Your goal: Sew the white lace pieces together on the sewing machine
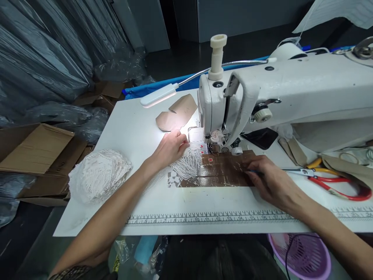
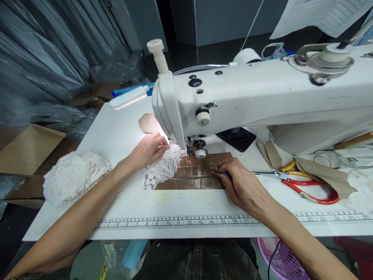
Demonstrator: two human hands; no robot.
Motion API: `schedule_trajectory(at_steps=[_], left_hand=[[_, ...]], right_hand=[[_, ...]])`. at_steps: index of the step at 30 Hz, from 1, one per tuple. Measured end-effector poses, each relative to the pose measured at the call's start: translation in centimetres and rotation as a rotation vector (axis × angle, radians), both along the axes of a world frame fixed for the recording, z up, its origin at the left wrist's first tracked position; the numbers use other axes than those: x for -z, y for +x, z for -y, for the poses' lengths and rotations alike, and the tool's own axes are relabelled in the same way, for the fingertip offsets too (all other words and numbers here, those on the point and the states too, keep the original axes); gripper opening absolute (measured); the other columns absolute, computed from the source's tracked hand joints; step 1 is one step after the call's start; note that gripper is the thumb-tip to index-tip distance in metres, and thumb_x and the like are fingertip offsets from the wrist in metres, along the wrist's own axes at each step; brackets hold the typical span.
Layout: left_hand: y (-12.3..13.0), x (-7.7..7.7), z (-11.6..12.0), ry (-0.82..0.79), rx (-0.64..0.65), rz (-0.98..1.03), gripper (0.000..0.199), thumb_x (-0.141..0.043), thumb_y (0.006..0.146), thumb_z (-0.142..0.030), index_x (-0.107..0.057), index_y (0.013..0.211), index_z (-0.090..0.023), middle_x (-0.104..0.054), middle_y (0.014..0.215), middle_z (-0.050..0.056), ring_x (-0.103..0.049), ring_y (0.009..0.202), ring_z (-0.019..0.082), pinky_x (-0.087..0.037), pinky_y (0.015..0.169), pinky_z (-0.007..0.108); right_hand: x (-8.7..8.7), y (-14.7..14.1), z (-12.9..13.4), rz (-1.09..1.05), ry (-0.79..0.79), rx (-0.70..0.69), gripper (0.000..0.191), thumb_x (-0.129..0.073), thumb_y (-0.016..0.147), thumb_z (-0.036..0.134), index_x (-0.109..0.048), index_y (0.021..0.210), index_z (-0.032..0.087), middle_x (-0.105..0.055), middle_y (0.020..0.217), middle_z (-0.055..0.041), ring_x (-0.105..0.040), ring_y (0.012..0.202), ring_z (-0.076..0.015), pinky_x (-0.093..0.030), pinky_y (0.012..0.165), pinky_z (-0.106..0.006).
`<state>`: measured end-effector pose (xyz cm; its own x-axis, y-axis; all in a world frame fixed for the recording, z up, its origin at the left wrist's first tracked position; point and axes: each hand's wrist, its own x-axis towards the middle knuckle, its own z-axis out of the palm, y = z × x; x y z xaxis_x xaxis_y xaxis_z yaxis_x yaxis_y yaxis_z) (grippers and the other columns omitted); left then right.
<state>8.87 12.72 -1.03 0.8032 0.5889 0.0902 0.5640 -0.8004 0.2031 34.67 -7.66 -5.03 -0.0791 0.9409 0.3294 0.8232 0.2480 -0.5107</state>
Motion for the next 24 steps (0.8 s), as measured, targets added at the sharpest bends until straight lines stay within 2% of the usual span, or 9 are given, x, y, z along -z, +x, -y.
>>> schedule_trajectory(at_steps=[3,6,9,12,16,21,24], left_hand=[[-0.9,-0.2,0.8,-0.009,0.08,0.064,0.017,-0.044,0.096,-0.025,-0.054,0.084,-0.017,-0.059,0.091,0.007,-0.054,0.079,0.018,-0.043,0.073,0.035],[-1.6,-0.4,1.7,-0.055,0.058,0.121,0.017,-0.041,0.097,-0.026,-0.05,0.087,-0.017,-0.061,0.083,0.003,-0.055,0.073,0.016,-0.045,0.077,0.038],[-2.2,-0.5,2.4,-0.18,-0.041,0.173,0.016,-0.043,0.097,-0.029,-0.049,0.087,-0.018,-0.059,0.071,-0.001,-0.053,0.06,0.013,-0.045,0.067,0.033],[-2.8,-0.5,2.9,-0.348,-0.134,0.248,0.012,-0.046,0.096,-0.031,-0.049,0.096,-0.019,-0.062,0.072,-0.001,-0.054,0.057,0.012,-0.042,0.055,0.027],[-3.4,-0.6,3.4,-0.406,-0.147,0.304,0.019,-0.049,0.096,-0.032,-0.049,0.108,-0.019,-0.064,0.075,-0.001,-0.058,0.062,0.013,-0.045,0.056,0.026],[-3.5,-0.6,3.9,-0.359,-0.126,0.321,0.022,-0.049,0.095,-0.032,-0.051,0.112,-0.018,-0.064,0.076,-0.001,-0.055,0.059,0.011,-0.043,0.053,0.024],[-3.3,-0.4,4.1,-0.378,-0.131,0.35,0.023,-0.049,0.095,-0.031,-0.051,0.114,-0.018,-0.066,0.079,0.0,-0.055,0.058,0.01,-0.042,0.052,0.023]], right_hand=[[-0.6,-2.2,-0.5,-0.056,-0.118,0.03,0.018,-0.036,0.098,0.032,-0.045,0.106,0.019,-0.065,0.082,-0.0078,-0.062,0.063,-0.0212,-0.046,0.055,-0.033],[-1.6,-4.5,-1.9,0.127,-0.214,0.129,0.03,-0.033,0.098,0.04,-0.049,0.107,0.016,-0.062,0.065,-0.0055,-0.056,0.05,-0.0214,-0.036,0.046,-0.031],[-2.4,-6.3,-3.3,0.291,-0.202,0.133,0.035,-0.032,0.1,0.038,-0.052,0.117,0.015,-0.069,0.084,-0.0119,-0.06,0.059,-0.0218,-0.035,0.048,-0.03],[-2.3,-7.7,-4.5,0.429,-0.165,0.127,0.035,-0.033,0.1,0.027,-0.052,0.126,0.013,-0.067,0.104,-0.0185,-0.064,0.072,-0.0257,-0.038,0.048,-0.031],[-1.8,-9.2,-6.0,0.504,-0.16,0.133,0.042,-0.029,0.097,0.01,-0.049,0.133,0.005,-0.06,0.117,-0.0268,-0.063,0.084,-0.0298,-0.045,0.052,-0.035],[-2.3,-10.1,-7.4,0.488,-0.251,0.08,0.046,-0.027,0.093,0.001,-0.051,0.131,0.008,-0.061,0.113,-0.0243,-0.062,0.092,-0.031,-0.045,0.059,-0.036],[-2.5,-9.6,-7.1,0.383,-0.227,0.122,0.033,-0.031,0.099,0.018,-0.057,0.118,0.011,-0.064,0.106,-0.0204,-0.062,0.084,-0.0298,-0.044,0.06,-0.036]])
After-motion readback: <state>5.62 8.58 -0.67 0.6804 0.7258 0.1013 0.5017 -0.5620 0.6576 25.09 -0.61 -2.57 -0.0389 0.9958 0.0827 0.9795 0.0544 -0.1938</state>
